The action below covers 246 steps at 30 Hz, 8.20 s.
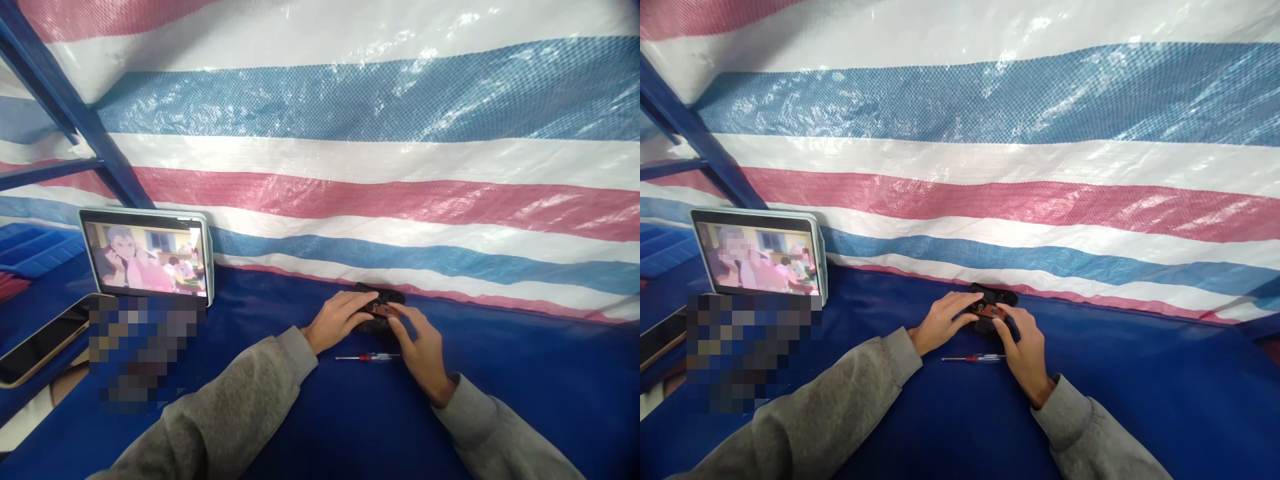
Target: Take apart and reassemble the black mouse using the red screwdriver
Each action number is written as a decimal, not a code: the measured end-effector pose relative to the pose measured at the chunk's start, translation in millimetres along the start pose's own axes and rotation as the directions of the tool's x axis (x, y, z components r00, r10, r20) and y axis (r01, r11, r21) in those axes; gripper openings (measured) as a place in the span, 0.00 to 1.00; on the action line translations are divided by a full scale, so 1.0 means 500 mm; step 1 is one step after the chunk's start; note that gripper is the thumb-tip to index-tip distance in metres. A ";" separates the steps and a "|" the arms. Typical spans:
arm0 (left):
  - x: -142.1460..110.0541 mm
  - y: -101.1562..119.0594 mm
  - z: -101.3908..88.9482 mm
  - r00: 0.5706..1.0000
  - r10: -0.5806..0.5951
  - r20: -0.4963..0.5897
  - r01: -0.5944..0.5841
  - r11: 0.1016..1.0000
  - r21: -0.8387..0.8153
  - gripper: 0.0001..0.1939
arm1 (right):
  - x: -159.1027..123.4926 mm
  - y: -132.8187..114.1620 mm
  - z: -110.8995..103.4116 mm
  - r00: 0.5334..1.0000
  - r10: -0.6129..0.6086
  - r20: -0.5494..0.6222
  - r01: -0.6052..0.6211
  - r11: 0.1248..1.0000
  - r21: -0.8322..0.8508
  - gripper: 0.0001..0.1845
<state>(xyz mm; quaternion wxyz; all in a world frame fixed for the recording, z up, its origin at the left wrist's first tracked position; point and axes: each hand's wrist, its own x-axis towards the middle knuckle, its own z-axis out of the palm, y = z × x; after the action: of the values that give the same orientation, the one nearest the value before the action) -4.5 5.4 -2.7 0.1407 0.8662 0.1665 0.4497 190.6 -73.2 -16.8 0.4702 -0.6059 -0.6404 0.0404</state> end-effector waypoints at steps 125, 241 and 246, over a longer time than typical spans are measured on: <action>-0.003 0.005 0.009 0.969 -0.140 0.204 0.075 0.952 0.297 0.12 | 0.000 -0.009 -0.010 0.994 0.075 -0.081 -0.068 0.994 0.086 0.15; 0.000 -0.001 0.006 0.940 -0.189 0.285 0.113 0.958 0.265 0.13 | 0.002 -0.010 -0.008 0.996 0.092 -0.022 -0.090 0.993 0.079 0.17; -0.002 -0.004 0.010 0.938 -0.192 0.290 0.123 0.963 0.240 0.14 | 0.003 -0.009 -0.009 0.995 0.097 -0.016 -0.095 0.992 0.084 0.17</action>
<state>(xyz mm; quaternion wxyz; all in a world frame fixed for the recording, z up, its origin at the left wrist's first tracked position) -1.5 6.1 -6.9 0.1049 0.9200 0.2597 0.2743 190.5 -75.8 -10.6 0.4990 -0.6163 -0.6035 0.0835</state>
